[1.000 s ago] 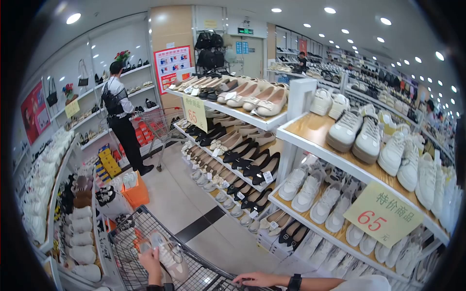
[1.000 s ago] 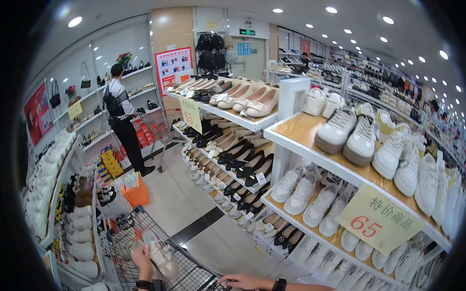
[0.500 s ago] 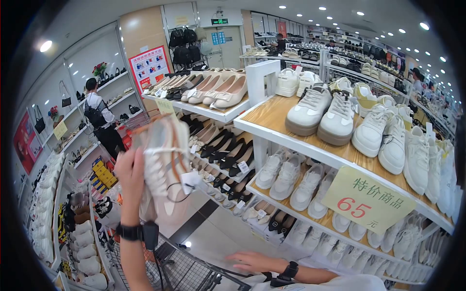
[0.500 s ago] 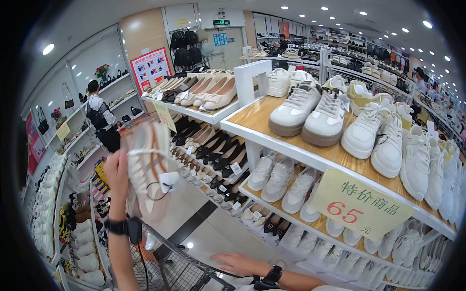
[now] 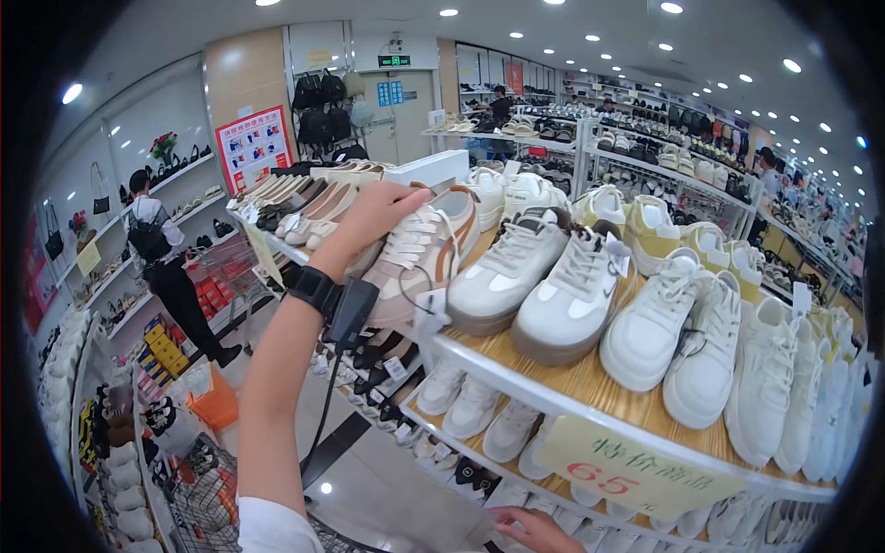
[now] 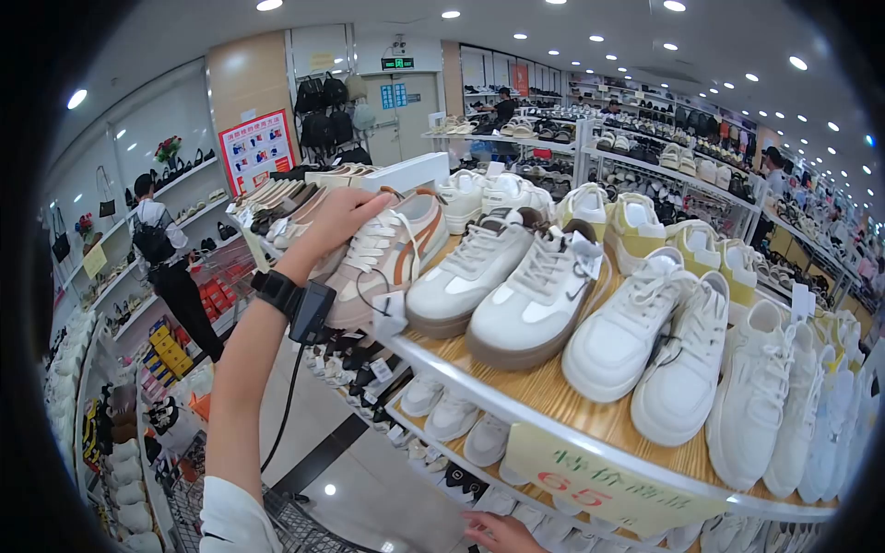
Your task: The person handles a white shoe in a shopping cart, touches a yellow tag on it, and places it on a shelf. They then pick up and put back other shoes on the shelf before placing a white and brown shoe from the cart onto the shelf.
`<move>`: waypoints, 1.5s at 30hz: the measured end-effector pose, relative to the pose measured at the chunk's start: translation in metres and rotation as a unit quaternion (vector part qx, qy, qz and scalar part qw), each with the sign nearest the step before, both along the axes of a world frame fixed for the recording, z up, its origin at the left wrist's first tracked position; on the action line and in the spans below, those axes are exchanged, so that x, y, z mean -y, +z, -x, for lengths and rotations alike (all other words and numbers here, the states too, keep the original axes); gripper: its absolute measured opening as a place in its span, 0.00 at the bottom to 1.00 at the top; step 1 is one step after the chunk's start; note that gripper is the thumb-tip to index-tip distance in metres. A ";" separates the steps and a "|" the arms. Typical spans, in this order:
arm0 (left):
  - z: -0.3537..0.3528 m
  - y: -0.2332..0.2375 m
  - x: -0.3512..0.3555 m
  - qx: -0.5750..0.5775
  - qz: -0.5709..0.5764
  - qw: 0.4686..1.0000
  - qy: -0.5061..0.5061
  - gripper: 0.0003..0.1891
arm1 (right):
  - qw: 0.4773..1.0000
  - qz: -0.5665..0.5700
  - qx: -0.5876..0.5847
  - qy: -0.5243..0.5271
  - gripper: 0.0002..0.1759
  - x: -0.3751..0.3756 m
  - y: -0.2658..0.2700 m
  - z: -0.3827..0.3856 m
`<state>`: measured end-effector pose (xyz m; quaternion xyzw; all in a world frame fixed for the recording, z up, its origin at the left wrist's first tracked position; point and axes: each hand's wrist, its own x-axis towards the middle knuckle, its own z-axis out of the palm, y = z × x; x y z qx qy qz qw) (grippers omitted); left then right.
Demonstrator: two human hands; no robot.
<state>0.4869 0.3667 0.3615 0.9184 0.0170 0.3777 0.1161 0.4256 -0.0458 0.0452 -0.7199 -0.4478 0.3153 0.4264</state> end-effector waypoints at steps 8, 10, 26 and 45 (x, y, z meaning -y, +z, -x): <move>-0.052 -0.034 -0.026 -0.103 0.102 0.989 0.002 0.22 | 0.998 0.030 0.035 0.045 0.20 -0.005 -0.021 -0.039; -0.050 -0.031 -0.026 -0.085 0.109 0.990 -0.016 0.18 | 0.995 -0.009 0.080 0.060 0.20 -0.010 -0.026 -0.047; 0.080 -0.098 0.002 -0.100 0.005 0.989 0.112 0.49 | 0.934 0.110 0.206 0.268 0.24 -0.069 -0.066 -0.071; 0.068 -0.136 -0.041 0.096 0.240 0.959 0.114 0.32 | 0.925 0.140 0.240 0.260 0.20 -0.069 -0.087 -0.042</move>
